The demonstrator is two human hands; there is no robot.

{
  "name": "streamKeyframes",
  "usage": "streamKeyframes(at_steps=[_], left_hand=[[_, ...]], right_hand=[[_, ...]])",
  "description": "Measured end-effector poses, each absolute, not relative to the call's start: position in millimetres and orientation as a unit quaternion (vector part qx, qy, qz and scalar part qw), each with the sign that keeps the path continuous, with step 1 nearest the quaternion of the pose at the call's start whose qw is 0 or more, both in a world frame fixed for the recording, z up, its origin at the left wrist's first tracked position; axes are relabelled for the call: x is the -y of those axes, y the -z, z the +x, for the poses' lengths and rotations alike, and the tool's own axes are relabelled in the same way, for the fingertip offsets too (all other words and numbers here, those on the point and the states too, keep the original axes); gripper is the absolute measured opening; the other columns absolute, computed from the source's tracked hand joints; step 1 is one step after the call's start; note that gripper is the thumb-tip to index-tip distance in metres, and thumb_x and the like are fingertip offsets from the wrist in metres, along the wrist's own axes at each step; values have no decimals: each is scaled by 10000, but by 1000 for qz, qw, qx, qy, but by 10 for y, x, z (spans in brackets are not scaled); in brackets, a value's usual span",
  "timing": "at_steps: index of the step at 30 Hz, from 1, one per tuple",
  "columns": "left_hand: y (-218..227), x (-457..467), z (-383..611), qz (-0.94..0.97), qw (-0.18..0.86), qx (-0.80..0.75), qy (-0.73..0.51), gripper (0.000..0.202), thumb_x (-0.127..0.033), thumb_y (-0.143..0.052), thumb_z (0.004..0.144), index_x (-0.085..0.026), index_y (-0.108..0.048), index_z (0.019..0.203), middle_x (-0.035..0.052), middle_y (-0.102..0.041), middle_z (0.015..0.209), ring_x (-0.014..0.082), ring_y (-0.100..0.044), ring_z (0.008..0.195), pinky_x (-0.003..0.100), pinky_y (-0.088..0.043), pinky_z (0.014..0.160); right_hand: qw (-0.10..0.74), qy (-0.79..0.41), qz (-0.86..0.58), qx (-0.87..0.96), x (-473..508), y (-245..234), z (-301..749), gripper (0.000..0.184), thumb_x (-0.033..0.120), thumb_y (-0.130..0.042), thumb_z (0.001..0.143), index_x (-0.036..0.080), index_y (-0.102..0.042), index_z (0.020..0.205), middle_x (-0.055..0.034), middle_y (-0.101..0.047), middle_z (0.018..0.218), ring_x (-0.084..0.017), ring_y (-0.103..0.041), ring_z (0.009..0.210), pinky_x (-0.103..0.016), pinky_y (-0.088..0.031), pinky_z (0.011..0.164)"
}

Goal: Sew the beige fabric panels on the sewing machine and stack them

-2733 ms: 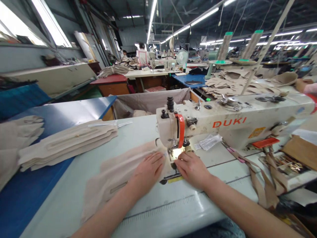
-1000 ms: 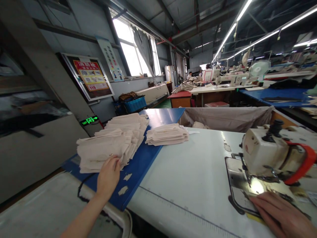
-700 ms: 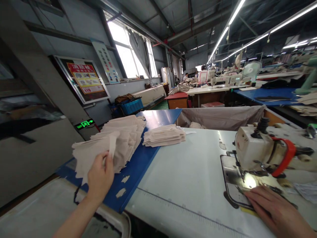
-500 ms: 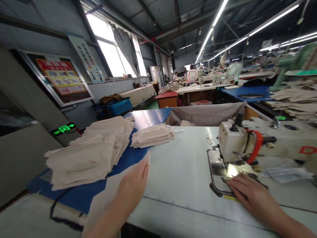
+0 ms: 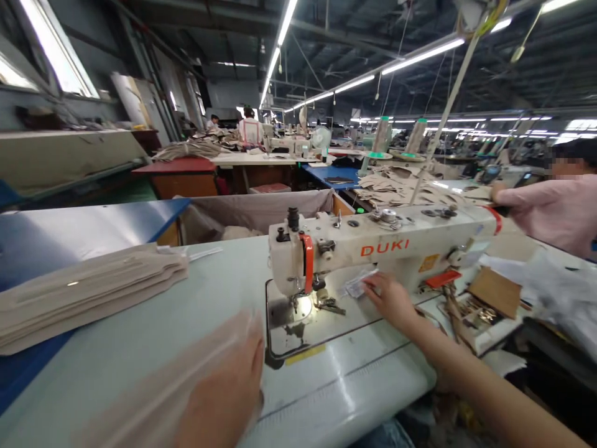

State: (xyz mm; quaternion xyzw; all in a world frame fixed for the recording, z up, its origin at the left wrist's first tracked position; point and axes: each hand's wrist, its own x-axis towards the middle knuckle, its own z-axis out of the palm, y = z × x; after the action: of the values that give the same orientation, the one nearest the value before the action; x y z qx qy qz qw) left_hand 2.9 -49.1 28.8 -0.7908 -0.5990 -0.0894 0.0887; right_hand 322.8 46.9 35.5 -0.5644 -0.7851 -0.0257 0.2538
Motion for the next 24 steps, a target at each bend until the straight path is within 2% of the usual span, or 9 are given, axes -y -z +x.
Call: streamKeyframes(at_steps=[3, 5, 8, 10, 13, 17, 22, 24], left_hand=[[-239, 473, 146, -818, 34, 559, 129, 361, -256, -374, 919, -212, -679, 1106, 103, -734, 961, 276, -699, 792, 394, -573, 677], [-186, 469, 129, -836, 11, 522, 167, 312, -348, -442, 917, -243, -684, 1084, 67, -731, 1041, 271, -682, 934, 397, -570, 798], [-103, 450, -42, -841, 27, 508, 185, 394, -390, -463, 916, -255, -610, 1256, 64, -608, 1324, 277, -580, 1177, 422, -508, 958], [-74, 427, -176, -848, 37, 507, 154, 443, -412, -458, 918, -273, -558, 1327, 68, -526, 1411, 295, -528, 1249, 455, -480, 988], [-93, 395, -300, -866, 29, 492, 87, 468, -429, -457, 920, -307, -507, 1370, 56, -505, 1423, 300, -518, 1266, 471, -467, 996], [-155, 372, -346, -876, 36, 477, 61, 480, -444, -462, 922, -308, -490, 1382, 54, -504, 1419, 280, -530, 1257, 432, -465, 1004], [-140, 354, -379, -879, 50, 462, 106, 468, -437, -471, 925, -284, -513, 1366, 62, -504, 1426, 275, -512, 1276, 443, -437, 1039], [-153, 380, -341, -872, 26, 464, 150, 443, -419, -475, 924, -276, -543, 1337, 63, -516, 1419, 268, -508, 1279, 444, -425, 1054]], right_hand=[[210, 19, -608, 766, -653, -340, 3305, 85, 205, -609, 856, 173, -688, 865, -81, -698, 895, -202, -647, 817, -286, -484, 737], [193, 14, -617, 762, -709, -322, 3285, 76, 209, -634, 838, 175, -687, 795, -76, -698, 848, -200, -645, 768, -276, -473, 694], [177, 6, -628, 758, -719, -302, 3254, 100, 185, -623, 848, 183, -689, 773, -58, -703, 816, -185, -641, 741, -260, -454, 670], [172, 3, -632, 756, -707, -299, 3247, 120, 176, -607, 859, 186, -688, 771, -51, -706, 812, -181, -638, 730, -258, -445, 659], [167, 8, -634, 755, -687, -305, 3233, 139, 165, -584, 871, 180, -676, 768, -66, -700, 829, -190, -629, 746, -265, -440, 661], [169, 14, -628, 759, -678, -326, 3207, 160, 141, -555, 877, 178, -649, 753, -84, -686, 849, -197, -614, 789, -275, -433, 700], [191, -12, -635, 748, -649, -445, 3236, 163, 133, -543, 873, 165, -635, 742, -66, -671, 788, -180, -601, 705, -263, -413, 636], [201, -29, -624, 755, -577, -530, 3218, 143, 126, -561, 858, 169, -627, 739, -43, -660, 769, -165, -595, 702, -249, -411, 639]])
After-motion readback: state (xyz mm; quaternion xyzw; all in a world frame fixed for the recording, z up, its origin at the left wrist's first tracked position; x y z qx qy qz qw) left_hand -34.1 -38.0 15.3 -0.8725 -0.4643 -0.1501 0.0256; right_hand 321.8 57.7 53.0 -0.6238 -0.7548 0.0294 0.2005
